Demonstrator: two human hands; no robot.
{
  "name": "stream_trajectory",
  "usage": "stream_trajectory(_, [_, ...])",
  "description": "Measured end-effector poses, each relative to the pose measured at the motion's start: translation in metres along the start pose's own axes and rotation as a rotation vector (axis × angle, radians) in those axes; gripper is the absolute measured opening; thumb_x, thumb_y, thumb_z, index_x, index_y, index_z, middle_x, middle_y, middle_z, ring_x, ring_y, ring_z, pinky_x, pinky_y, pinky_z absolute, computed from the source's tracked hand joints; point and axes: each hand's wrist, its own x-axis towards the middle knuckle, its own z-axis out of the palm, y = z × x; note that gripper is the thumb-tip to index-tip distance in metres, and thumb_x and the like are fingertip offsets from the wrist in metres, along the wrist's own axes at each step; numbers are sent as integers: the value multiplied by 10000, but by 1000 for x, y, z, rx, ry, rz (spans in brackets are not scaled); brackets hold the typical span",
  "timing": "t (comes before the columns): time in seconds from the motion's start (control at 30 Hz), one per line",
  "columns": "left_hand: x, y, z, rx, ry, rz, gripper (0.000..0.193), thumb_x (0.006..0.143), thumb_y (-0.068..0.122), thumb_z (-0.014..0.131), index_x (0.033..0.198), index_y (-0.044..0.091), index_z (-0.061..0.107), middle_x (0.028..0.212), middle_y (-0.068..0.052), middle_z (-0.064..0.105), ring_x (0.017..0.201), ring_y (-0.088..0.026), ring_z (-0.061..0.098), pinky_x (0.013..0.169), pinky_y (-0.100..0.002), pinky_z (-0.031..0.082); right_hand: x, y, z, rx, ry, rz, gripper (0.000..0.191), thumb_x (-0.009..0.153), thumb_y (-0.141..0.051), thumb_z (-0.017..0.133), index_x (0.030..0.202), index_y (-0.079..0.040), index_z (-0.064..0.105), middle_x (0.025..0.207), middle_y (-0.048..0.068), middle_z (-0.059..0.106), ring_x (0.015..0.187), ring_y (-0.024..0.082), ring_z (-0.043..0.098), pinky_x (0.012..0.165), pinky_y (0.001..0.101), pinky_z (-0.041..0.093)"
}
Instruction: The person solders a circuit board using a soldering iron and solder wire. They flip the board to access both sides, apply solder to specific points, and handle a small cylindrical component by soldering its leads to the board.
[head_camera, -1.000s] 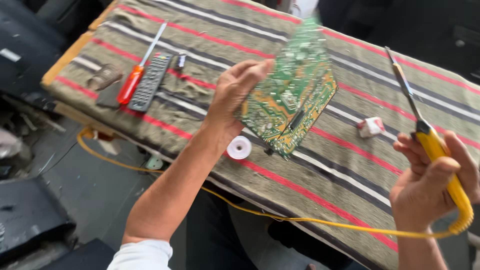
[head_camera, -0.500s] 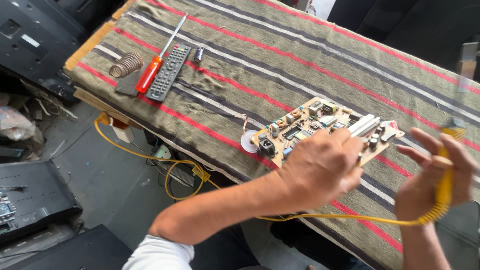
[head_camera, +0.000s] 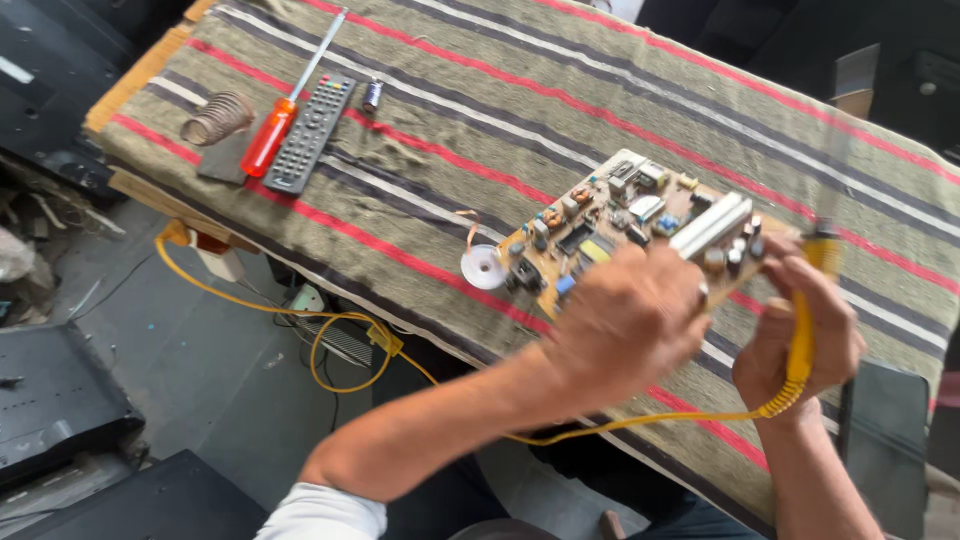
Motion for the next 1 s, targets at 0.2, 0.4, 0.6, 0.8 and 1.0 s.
stream_trajectory(0.2, [1, 0, -12, -32, -32, 105, 263, 872, 204, 784, 956, 24, 611, 950, -120, 596, 871, -246, 586, 765, -387, 533, -7, 24, -41, -85, 164, -53, 382, 1236, -407, 439, 1471, -108, 399, 1418, 198, 615, 1344, 244, 661, 982, 360, 632])
stream_trajectory(0.4, [-33, 42, 17, 132, -142, 127, 121, 903, 76, 693, 996, 24, 635, 1016, -138, 614, 989, -321, 606, 846, -428, 525, -13, 19, -49, -3, 120, 45, 367, 1248, -406, 469, 1437, -92, 446, 1368, 159, 654, 1318, 225, 692, 1015, 345, 667])
stream_trajectory(0.6, [-52, 39, 55, 152, -106, 19, 170, 877, 88, 662, 1022, 1, 651, 1063, -179, 641, 1045, -389, 625, 895, -468, 524, -13, 20, -39, 44, 84, 125, 360, 1230, -381, 509, 1381, -54, 493, 1316, 165, 680, 1275, 225, 703, 998, 349, 663])
stream_trajectory(0.8, [-59, 25, 76, 181, -106, 15, 169, 870, 83, 662, 1024, 11, 663, 1073, -163, 649, 1085, -397, 638, 918, -464, 527, -15, 22, -36, 50, 66, 159, 370, 1227, -385, 511, 1372, -46, 490, 1306, 166, 674, 1266, 229, 706, 982, 345, 665])
stream_trajectory(1.0, [-58, 23, 80, 216, -47, 33, 154, 856, 88, 667, 986, 8, 659, 1012, -160, 650, 1034, -402, 645, 856, -458, 535, -13, 21, -28, 48, 50, 156, 363, 1227, -364, 512, 1367, -29, 496, 1290, 177, 669, 1251, 241, 706, 965, 363, 665])
